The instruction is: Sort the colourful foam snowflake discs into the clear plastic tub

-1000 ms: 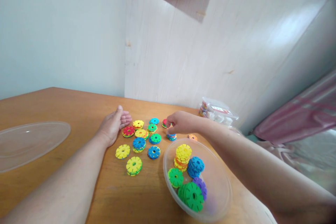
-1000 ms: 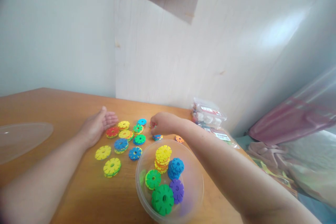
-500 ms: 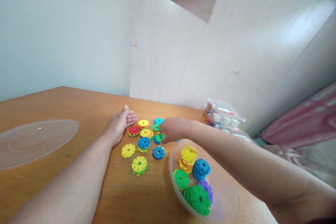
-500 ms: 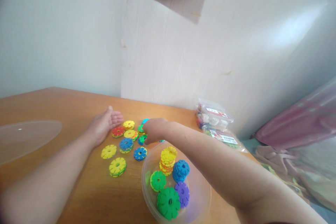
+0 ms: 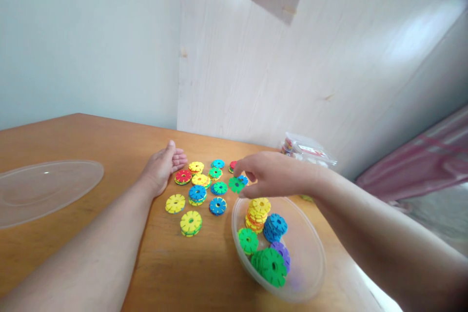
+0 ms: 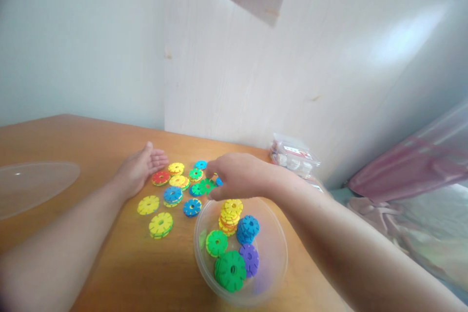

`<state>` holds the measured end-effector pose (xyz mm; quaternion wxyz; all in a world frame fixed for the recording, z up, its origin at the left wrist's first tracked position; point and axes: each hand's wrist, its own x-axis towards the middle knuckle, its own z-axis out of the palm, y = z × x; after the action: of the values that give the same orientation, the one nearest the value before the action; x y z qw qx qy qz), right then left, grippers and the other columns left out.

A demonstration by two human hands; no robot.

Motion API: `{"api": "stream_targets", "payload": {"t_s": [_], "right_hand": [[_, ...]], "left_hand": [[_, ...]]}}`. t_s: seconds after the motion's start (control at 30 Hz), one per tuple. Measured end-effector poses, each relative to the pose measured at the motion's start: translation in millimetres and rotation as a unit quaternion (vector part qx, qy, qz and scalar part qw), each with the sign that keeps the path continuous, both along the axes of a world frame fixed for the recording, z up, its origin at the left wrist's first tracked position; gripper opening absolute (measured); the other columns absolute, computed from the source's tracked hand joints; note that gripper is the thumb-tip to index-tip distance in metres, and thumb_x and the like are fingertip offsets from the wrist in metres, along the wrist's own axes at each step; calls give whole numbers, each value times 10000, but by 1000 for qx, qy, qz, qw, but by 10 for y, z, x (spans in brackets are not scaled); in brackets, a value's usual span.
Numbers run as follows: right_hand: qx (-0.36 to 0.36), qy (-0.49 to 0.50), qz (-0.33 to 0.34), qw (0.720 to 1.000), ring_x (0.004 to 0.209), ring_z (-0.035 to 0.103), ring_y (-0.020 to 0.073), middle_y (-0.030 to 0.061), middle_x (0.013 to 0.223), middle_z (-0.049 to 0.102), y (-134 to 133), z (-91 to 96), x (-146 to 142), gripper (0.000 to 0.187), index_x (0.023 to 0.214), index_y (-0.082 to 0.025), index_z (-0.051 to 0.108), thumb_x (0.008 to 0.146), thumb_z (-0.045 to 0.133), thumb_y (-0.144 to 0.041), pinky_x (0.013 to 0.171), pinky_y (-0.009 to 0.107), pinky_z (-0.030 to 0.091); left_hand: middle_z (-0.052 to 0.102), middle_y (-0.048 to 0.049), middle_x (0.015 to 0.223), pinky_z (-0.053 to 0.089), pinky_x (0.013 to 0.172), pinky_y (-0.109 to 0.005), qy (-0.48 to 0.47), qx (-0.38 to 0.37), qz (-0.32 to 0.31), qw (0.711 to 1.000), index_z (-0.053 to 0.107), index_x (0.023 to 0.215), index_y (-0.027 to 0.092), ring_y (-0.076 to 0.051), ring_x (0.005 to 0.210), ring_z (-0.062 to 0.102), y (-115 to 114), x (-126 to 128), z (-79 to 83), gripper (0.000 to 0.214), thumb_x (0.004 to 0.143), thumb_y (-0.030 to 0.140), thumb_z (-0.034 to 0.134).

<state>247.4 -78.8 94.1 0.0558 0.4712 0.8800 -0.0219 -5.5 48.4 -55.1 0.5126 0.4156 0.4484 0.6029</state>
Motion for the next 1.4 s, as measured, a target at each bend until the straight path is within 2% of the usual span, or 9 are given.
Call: {"api": "stream_targets", "payload": {"t_s": [0.1, 0.2, 0.37, 0.5, 0.7, 0.87, 1.0, 1.17, 1.4], "right_hand": [[-35, 4, -6, 999, 802, 616, 200, 37, 959, 699, -339, 94, 96, 359, 1127, -277, 658, 811, 649, -446, 673, 305, 409], [-66, 6, 1, 998, 801, 623, 201, 32, 955, 704, -549, 74, 143, 319, 1108, -292, 669, 816, 644, -419, 671, 306, 415], [-80, 2, 23, 997, 845, 643, 219, 37, 1004, 716, -622, -33, 155, 338, 1114, -291, 678, 817, 646, -451, 707, 321, 427], [-70, 10, 6, 997, 831, 633, 203, 33, 1005, 708, -568, -19, 173, 368, 1161, -295, 657, 825, 642, -445, 665, 298, 415], [-25, 37, -22, 999, 761, 602, 163, 42, 932, 701, -170, -23, 161, 287, 1092, -226, 668, 874, 575, -389, 638, 271, 395], [-13, 7, -18, 1000, 891, 629, 188, 62, 1081, 710, 361, -235, -6, 347, 1149, -223, 662, 842, 603, -376, 679, 267, 414], [-1, -47, -22, 999, 967, 638, 225, 84, 1137, 705, 658, -378, -221, 416, 1198, -216, 654, 820, 622, -387, 697, 282, 433], [4, -84, -23, 996, 1035, 637, 275, 135, 1191, 684, 889, -492, -418, 559, 1258, -188, 633, 785, 652, -486, 741, 322, 466], [-13, -95, -23, 995, 1036, 645, 275, 135, 1157, 702, 1055, -592, -499, 563, 1214, -190, 675, 749, 687, -507, 772, 325, 473]], "left_hand": [[709, -147, 891, 558, 796, -332, -2, 4, 3, 1000, 641, 930, 102, -192, 792, 701, 2, 0, 5, 465, 910, 549, 515], [712, -151, 902, 560, 808, -344, 4, 10, -2, 1000, 641, 947, 103, -201, 809, 707, 31, -14, -26, 492, 911, 571, 495], [714, -164, 930, 560, 822, -342, 13, 13, -2, 1000, 644, 957, 99, -206, 831, 711, 54, -29, -49, 519, 904, 592, 493], [715, -167, 926, 562, 813, -337, 9, 12, 0, 1000, 643, 955, 98, -206, 828, 712, 44, -22, -34, 505, 908, 579, 497], [715, -163, 933, 563, 793, -329, 5, 9, -7, 1000, 640, 949, 103, -202, 825, 710, 49, -24, -41, 497, 911, 577, 494], [714, -159, 922, 564, 770, -324, 0, 3, -3, 1000, 649, 948, 103, -195, 806, 706, 34, -18, -29, 495, 905, 575, 507], [716, -155, 907, 566, 762, -321, -2, 14, -4, 1000, 659, 934, 105, -196, 803, 704, 38, -26, -54, 508, 880, 594, 535], [720, -154, 915, 567, 773, -331, 1, 23, -7, 1000, 658, 950, 112, -200, 809, 709, 83, -46, -120, 536, 867, 626, 531], [720, -151, 908, 569, 777, -340, -4, 26, -11, 1000, 654, 950, 118, -204, 805, 712, 108, -47, -159, 535, 864, 631, 531]]}}
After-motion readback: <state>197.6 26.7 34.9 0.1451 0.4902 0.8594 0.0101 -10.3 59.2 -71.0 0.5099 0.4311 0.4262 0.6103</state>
